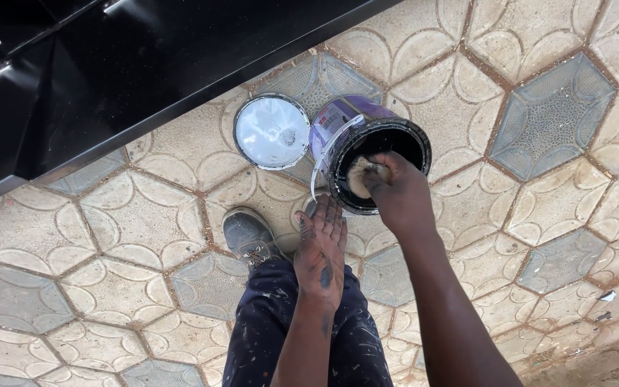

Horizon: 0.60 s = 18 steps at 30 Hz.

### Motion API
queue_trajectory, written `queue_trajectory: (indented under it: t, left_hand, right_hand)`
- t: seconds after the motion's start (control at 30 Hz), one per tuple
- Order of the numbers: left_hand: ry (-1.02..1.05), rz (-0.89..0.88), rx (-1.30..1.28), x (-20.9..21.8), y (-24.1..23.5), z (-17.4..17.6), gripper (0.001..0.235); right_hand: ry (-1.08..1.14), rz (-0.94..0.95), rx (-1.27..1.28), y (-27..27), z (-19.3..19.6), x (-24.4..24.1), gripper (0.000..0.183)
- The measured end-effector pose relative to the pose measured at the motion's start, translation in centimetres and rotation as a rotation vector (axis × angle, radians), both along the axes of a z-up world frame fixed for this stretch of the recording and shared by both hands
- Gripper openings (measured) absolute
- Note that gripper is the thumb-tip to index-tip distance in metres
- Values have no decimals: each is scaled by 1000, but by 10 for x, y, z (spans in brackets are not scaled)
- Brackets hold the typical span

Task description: The person opens a paint can and uses a cloth to apply black paint to the surface of a long, black cabinet. They repeatedly dip the cloth into the paint can and wipe the cabinet's top and side surfaces.

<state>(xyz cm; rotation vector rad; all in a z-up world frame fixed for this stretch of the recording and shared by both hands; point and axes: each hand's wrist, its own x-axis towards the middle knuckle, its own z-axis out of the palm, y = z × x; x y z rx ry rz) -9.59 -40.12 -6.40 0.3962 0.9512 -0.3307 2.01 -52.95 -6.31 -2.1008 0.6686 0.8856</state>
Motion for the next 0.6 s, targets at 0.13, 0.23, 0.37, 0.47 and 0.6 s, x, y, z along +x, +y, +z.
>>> queue_trajectory:
  t: [0.13, 0.23, 0.37, 0.47, 0.6]
  left_hand:
    - [-25, 28, 12, 4, 1, 10, 85]
    - [-20, 32, 3, 1, 0, 5, 86]
    - [-4, 11, -18, -1, 1, 0, 85]
    - [52, 42, 2, 2, 3, 4, 84]
    - [86, 44, 63, 4, 6, 9, 83]
  right_hand:
    - [15, 175, -83, 13, -22, -7, 33]
    - [61, -9, 90, 16, 3, 10, 25]
    - [184, -504, 387, 9, 9, 6, 21]
    - [284, -822, 490, -21, -18, -24, 16]
    - [224, -849, 554, -18, -13, -35, 19]
